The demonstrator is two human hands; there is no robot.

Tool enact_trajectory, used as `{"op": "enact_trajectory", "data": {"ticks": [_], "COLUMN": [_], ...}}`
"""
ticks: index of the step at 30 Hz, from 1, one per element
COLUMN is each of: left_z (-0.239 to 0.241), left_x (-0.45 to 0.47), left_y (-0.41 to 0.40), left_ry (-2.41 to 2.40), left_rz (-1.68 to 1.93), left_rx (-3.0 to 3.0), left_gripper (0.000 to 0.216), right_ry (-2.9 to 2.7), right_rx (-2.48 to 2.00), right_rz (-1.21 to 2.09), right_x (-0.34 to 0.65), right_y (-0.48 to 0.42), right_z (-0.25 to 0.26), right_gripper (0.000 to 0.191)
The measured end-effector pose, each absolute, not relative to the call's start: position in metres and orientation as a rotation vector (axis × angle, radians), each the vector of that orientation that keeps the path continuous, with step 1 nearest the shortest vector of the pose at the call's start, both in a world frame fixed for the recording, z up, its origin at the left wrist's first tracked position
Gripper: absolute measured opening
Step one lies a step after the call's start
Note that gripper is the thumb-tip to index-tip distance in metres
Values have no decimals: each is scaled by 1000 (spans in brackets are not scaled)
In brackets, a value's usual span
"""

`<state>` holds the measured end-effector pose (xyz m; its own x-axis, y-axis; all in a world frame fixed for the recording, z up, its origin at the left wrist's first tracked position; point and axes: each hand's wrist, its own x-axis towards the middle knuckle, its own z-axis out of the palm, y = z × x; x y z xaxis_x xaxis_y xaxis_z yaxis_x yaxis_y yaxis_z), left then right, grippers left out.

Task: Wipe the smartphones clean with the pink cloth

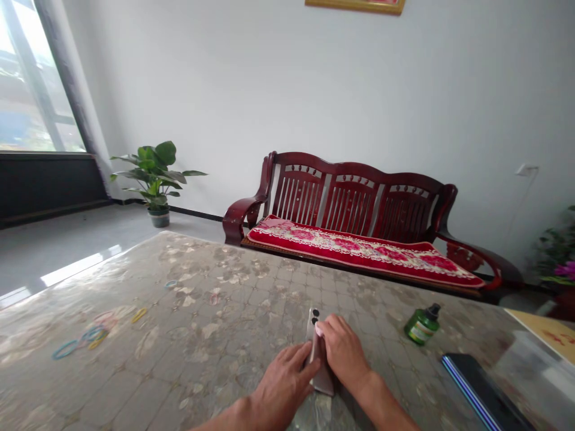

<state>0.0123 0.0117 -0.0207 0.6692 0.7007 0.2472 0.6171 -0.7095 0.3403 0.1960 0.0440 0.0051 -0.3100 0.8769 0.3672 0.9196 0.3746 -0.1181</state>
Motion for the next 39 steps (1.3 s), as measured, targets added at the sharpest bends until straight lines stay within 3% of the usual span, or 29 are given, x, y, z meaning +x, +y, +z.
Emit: {"op": "enact_trajectory", "data": {"ticks": [10,18,27,39], "left_z": [-18,-17,-18,-20], "left_x": [11,13,11,12], "left_y": [11,10,11,9], "left_ry": [1067,1044,1056,1070], "left_rz": [571,604,585,595], "left_rx": [2689,2691,2722,2753], "left_gripper": [37,36,36,36], "right_ry": [-2204,-2318,-2240,-2245], "right_rx": [-1642,-1515,-1686,-1666], "right_rz": [-275,-165,-150,-64], "right_x": [196,201,193,200], "right_y": [76,23,73,44], "right_z": [5,3,15,9], "right_gripper": [26,25,28,27]}}
